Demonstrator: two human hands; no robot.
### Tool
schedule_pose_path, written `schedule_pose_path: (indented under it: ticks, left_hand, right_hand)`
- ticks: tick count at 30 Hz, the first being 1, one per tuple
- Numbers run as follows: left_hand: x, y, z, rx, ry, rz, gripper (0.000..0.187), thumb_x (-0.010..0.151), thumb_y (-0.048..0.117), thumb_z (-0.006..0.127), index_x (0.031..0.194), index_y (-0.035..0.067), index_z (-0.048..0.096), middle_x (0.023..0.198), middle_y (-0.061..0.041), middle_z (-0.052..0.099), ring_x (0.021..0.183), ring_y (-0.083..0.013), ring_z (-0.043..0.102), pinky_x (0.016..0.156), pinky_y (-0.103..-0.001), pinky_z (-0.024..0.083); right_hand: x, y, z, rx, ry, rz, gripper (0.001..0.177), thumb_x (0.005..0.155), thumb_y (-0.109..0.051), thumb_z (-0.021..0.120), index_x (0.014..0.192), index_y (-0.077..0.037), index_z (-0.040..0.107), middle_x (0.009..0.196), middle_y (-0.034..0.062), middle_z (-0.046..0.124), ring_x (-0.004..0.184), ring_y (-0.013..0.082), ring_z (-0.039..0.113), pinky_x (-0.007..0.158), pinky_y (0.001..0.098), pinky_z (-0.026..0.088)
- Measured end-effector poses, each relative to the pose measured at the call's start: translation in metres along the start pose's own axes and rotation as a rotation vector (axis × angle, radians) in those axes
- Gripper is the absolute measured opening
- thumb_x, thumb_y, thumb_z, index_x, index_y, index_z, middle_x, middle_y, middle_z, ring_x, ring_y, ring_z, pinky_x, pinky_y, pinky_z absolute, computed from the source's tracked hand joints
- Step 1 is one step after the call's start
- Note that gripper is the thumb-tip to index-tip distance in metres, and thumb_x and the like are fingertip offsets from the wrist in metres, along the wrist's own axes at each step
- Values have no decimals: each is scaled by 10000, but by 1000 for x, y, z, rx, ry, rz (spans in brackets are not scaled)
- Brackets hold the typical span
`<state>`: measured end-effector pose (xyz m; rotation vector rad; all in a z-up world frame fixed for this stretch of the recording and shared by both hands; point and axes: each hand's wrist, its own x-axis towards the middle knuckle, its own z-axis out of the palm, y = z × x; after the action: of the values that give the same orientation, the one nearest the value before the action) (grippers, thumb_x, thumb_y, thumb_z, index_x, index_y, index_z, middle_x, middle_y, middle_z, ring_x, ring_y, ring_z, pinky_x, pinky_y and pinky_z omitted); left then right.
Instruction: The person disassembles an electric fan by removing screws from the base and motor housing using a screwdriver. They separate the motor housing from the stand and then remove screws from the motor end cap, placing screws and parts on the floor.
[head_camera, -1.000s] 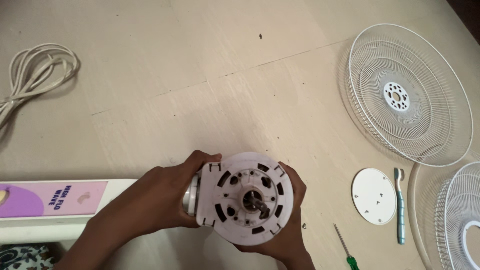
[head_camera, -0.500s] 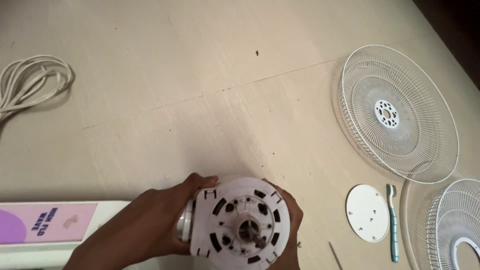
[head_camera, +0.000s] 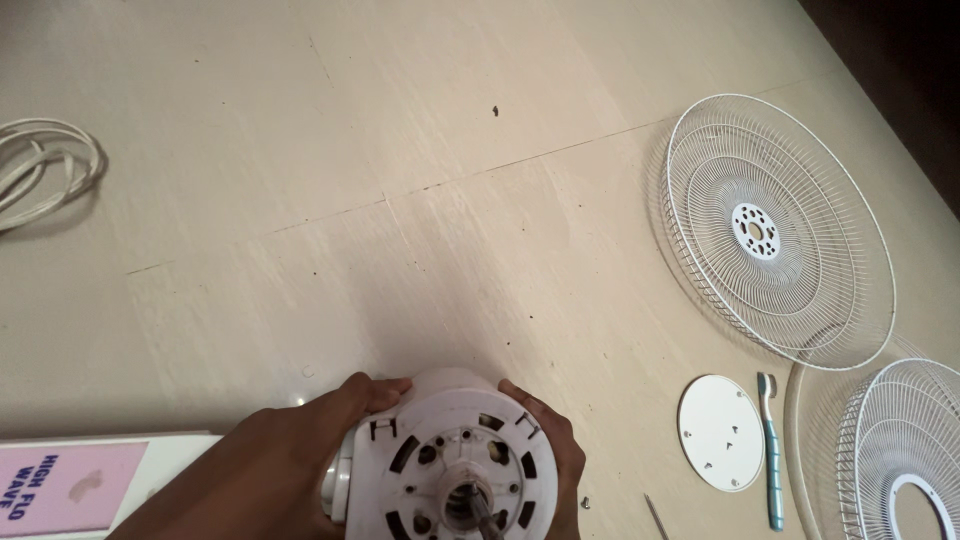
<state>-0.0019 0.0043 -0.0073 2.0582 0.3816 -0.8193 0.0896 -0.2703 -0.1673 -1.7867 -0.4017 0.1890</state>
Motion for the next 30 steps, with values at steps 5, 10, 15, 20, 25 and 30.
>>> schedule_pose_path:
  ticks: [5,10,15,20,25,30]
  left_hand:
    - [2,-8,5,-24,19,35,1101,647,319,963,1553,330,337,1321,-84,702,1221,-255,701,1057,-401,543]
    - [1,-9,5,-14,13,10,1083,649,324,961,1542,298,351,1309,-106,704,1234,-253,693,1065,-403,539]
    - [2,-7,4,23,12,-3,1060,655,333,957,1531,289,362,1297,-127,701,1233,-258,694,1074,-398,547]
    - [0,-6,4,3,50,63,1054,658,313,949,1531,279,360,1279,-119,714,1201,-261,713,1039,-406,562]
    - [-3,4,0,45,16,-5,1011,706,296,913,1547,300,351,1214,-88,723,1123,-233,735,986,-377,592]
    - [-8,11,-4,-29,82,35,1008,628,297,936,1493,272,419,1145,-65,742,981,-277,764,845,-408,605]
  right_hand:
    - [7,-6,-1,83,-32,-28,438,890,-132,702,1287,43,640,1329,200,703,1191,284,712,1008,421,590]
    - [17,-2,-1,129,-42,0,430,886,-114,721,1276,61,672,1312,212,723,1168,293,723,1003,427,592]
    - [17,0,-2,162,-95,-40,560,865,-171,774,1348,67,623,1336,225,687,1207,308,714,1035,431,587]
    - [21,-3,-3,141,-70,17,654,823,-180,805,1377,49,544,1373,232,639,1233,313,691,1044,437,577]
    - [24,-17,-3,126,-108,-32,759,782,-189,835,1407,32,465,1410,239,591,1258,317,668,1053,444,567]
    - [27,-32,-6,112,-145,-58,870,741,-198,866,1436,14,387,1447,246,543,1284,322,646,1062,450,558]
